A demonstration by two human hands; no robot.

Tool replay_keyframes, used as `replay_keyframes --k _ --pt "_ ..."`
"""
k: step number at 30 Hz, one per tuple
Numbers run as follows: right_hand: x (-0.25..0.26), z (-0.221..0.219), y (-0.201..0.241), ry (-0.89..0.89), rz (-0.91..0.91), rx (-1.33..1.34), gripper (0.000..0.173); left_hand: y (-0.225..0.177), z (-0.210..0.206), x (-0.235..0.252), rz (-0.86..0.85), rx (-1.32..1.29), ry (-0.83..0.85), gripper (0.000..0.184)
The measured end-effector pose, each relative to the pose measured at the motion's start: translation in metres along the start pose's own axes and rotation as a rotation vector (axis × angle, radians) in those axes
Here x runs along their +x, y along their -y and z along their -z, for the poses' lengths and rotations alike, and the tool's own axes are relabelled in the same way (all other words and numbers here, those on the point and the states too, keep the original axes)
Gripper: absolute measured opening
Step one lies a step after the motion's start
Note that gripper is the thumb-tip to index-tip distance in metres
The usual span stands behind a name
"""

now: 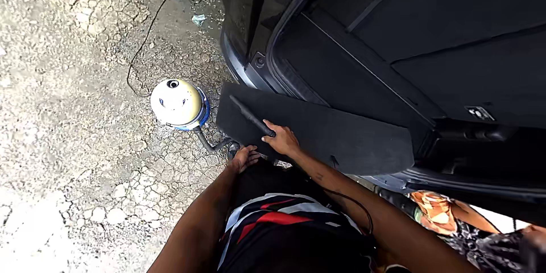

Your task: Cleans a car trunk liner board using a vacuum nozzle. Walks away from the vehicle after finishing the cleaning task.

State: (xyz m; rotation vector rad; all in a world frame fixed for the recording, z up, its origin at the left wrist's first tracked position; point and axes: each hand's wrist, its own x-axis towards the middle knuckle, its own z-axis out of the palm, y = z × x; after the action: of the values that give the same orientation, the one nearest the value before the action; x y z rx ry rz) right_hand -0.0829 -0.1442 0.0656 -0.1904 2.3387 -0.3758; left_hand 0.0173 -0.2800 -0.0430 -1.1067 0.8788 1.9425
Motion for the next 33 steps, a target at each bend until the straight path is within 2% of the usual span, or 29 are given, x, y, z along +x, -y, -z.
replay_keyframes --k 4,7,9,11,15,18,22,26,30,33 --pt "-0.008 0.006 -0.001 0.017 0.054 -0.121 0.063 0.000 0.007 0.001 0.010 0.016 0.019 0.043" --pt "0.008 0.025 0.002 -0.039 -0.094 -0.038 0.062 0.001 0.006 0.003 0.007 0.012 0.028 0.047" --pt "0.006 0.017 0.014 -0.079 -0.058 -0.043 0.064 -0.008 0.003 -0.002 0.003 0.019 0.017 0.047" --pt "0.001 0.014 0.014 -0.037 -0.004 -0.104 0.063 -0.011 0.000 -0.009 0.020 0.038 0.007 0.046" --pt "0.014 0.028 0.013 -0.080 -0.136 -0.021 0.063 -0.003 0.005 0.015 0.048 -0.034 -0.003 0.055" --pt "0.000 0.012 0.027 -0.011 0.042 -0.112 0.064 -0.009 0.003 0.007 0.062 0.013 -0.015 0.058" --pt "0.006 0.018 0.005 -0.028 -0.057 -0.080 0.062 -0.014 0.000 0.003 0.061 0.017 -0.012 0.060" --pt "-0.019 0.002 -0.002 0.054 0.041 -0.129 0.063 -0.012 0.000 -0.008 0.047 0.073 -0.012 0.059" --pt "-0.030 -0.004 -0.040 -0.019 -0.104 -0.038 0.064 -0.010 -0.001 -0.010 0.047 0.060 -0.035 0.061" --pt "-0.057 -0.006 -0.057 0.056 -0.049 -0.090 0.064 -0.014 -0.002 -0.012 0.060 0.054 -0.047 0.067"
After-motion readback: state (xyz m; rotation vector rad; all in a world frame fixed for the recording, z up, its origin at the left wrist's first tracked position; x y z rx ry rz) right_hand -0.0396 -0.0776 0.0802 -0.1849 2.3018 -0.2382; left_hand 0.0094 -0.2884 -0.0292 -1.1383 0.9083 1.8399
